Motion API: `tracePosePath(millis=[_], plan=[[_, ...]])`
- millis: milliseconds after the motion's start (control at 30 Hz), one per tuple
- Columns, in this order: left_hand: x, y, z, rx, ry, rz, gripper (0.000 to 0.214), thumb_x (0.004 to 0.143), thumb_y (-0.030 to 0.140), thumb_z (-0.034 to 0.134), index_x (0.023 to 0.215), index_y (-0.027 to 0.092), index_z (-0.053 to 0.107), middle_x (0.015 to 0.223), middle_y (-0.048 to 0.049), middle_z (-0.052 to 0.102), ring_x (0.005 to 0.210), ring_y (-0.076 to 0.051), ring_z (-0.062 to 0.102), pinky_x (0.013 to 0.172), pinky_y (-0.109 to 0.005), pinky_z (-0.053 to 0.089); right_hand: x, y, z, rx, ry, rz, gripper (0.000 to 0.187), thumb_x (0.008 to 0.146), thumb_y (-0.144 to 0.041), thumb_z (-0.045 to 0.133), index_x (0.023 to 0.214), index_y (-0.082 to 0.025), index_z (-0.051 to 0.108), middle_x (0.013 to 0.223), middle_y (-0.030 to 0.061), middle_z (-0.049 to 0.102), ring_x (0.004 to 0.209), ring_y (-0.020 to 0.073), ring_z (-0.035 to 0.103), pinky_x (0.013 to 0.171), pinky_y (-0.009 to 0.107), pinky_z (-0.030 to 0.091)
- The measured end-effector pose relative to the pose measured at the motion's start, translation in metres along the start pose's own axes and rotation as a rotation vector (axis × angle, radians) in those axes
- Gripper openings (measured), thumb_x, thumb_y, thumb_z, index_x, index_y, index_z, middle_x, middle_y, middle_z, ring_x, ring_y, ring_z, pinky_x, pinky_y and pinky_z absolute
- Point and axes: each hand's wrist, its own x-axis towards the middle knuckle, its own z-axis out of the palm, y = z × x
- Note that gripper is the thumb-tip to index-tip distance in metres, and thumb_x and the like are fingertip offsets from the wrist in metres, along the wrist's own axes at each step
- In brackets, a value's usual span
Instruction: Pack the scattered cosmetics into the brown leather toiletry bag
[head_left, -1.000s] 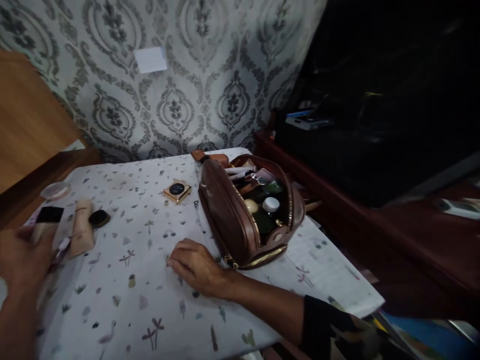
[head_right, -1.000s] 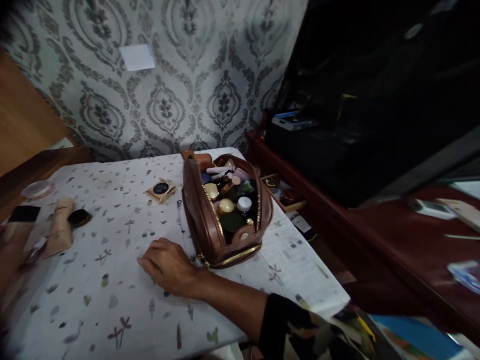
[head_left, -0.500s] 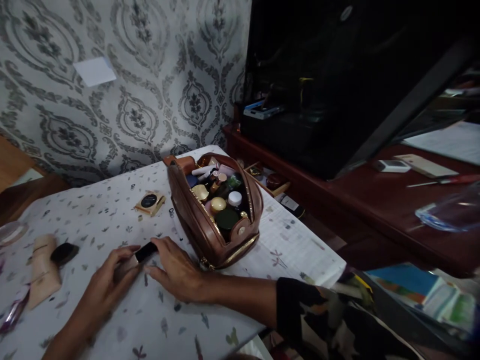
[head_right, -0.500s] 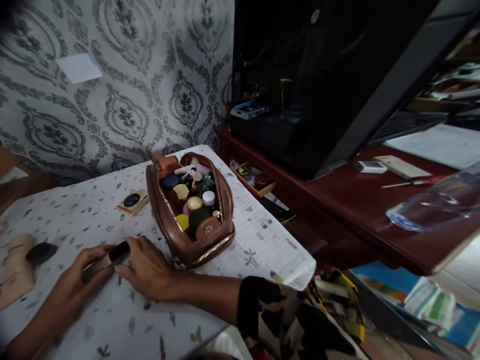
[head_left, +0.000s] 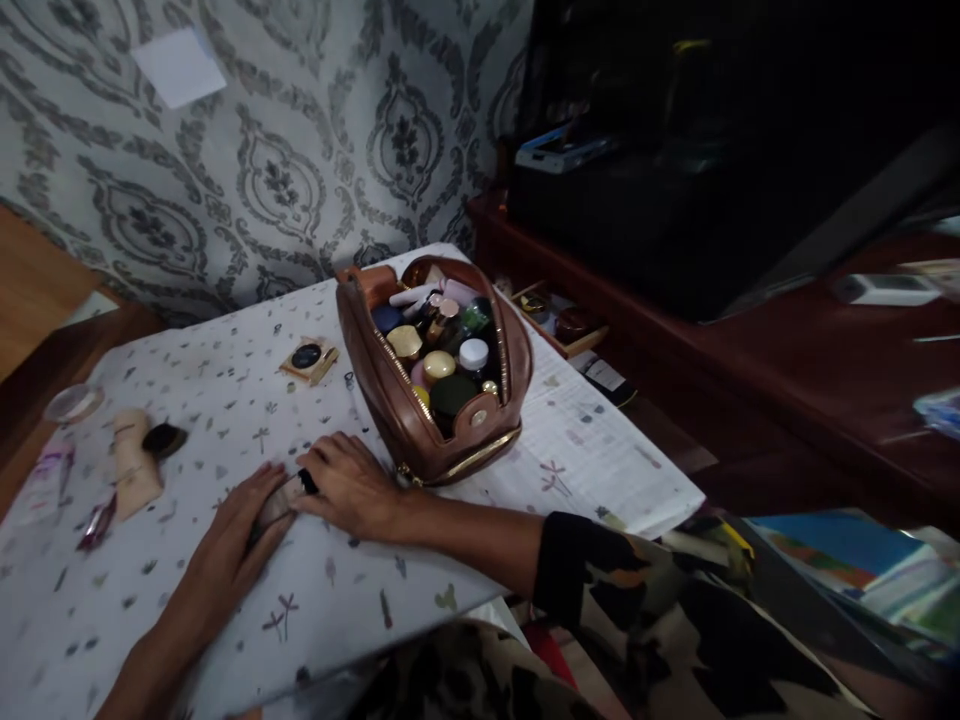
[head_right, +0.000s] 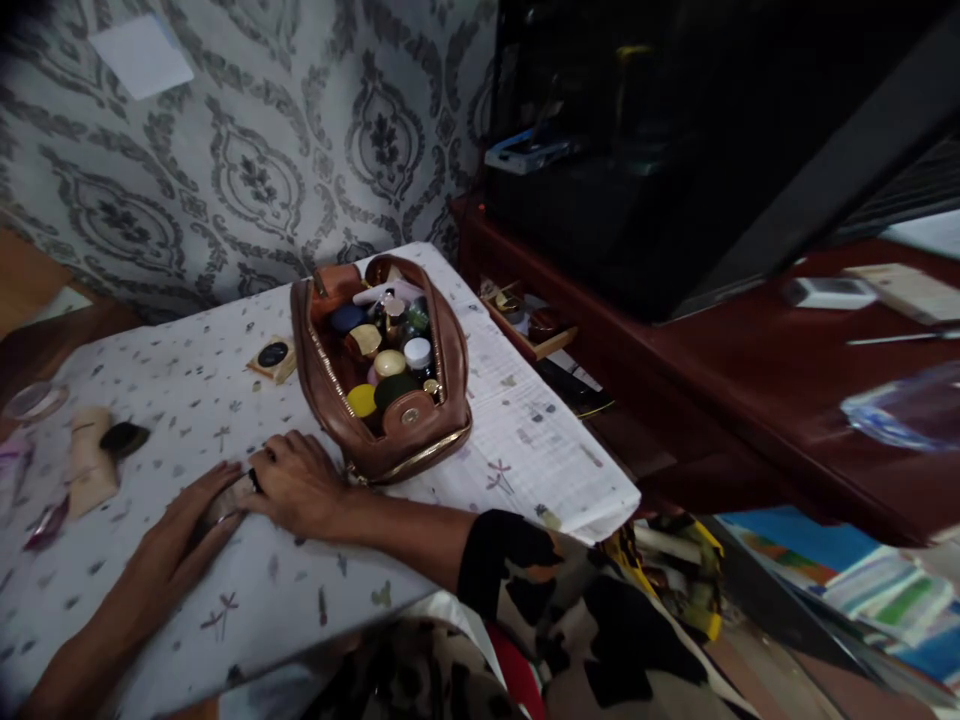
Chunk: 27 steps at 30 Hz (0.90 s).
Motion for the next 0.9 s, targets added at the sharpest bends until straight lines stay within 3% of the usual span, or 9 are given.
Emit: tracePosePath(millis=[200,367,533,633,767,900], plan=[[-0.006,0.021,-0.009,-0.03,-0.016,-0.041,0.044,0.093,0.049,0.056,0.131,0.026,0.057,0.135,-0.0089,0.064,0.127,-0.027,0.058,0.111,-0.046,0.045,-0.001,0.004,0.0,0.019,-0.055,-0.132,0.049,0.088,-0.05,0.073,0.12,-0.013,0.064,0.118,0.0135,0.064,0.112,0.0289,0.051,0.093,0.041,0.044],[-0.005,0.027,-0.009,-0.068,0.033,-0.168,0.041,0.086,0.048,0.063,0.12,0.025,0.064,0.116,-0.0061,0.071,0.107,-0.026,0.066,0.098,-0.04,0.052,-0.002,0.004,-0.001,0.095,-0.096,-0.135,0.035,0.091,-0.039,0.072,0.113,-0.012,0.067,0.109,0.0126,0.069,0.106,0.0267,0.057,0.089,0.038,0.046],[0.001,0.037,-0.019,-0.394,0.021,-0.277,0.043,0.08,0.046,0.072,0.116,0.024,0.066,0.117,-0.007,0.071,0.107,-0.025,0.067,0.093,-0.036,0.055,-0.004,0.004,0.002,0.506,0.051,-0.029,0.029,0.089,-0.035,0.075,0.109,-0.016,0.067,0.104,0.0065,0.071,0.097,0.0196,0.063,0.085,0.03,0.046],[0.006,0.042,-0.025,-0.562,0.035,-0.319,0.047,0.074,0.049,0.079,0.113,0.023,0.069,0.113,-0.0081,0.071,0.105,-0.027,0.067,0.09,-0.036,0.056,-0.006,0.001,-0.001,0.789,0.148,0.049,0.024,0.096,-0.04,0.062,0.102,-0.017,0.066,0.084,-0.0005,0.067,0.077,0.013,0.061,0.074,0.025,0.045],[0.015,0.043,-0.029,-0.652,0.069,-0.371,0.053,0.07,0.052,0.082,0.113,0.023,0.068,0.11,-0.0077,0.071,0.098,-0.027,0.068,0.079,-0.034,0.058,-0.007,-0.003,-0.007,1.103,0.182,0.202,0.034,0.098,-0.051,0.051,0.097,-0.019,0.062,0.071,-0.005,0.054,0.055,0.0084,0.051,0.056,0.022,0.042],[0.029,0.04,-0.031,-0.7,0.085,-0.377,0.057,0.066,0.051,0.085,0.111,0.021,0.067,0.102,-0.0071,0.071,0.081,-0.021,0.067,0.067,-0.03,0.057,-0.003,-0.005,-0.006,1.289,0.24,0.253,0.037,0.092,-0.056,0.057,0.097,-0.02,0.059,0.075,-0.0032,0.057,0.057,0.0096,0.053,0.056,0.022,0.044]])
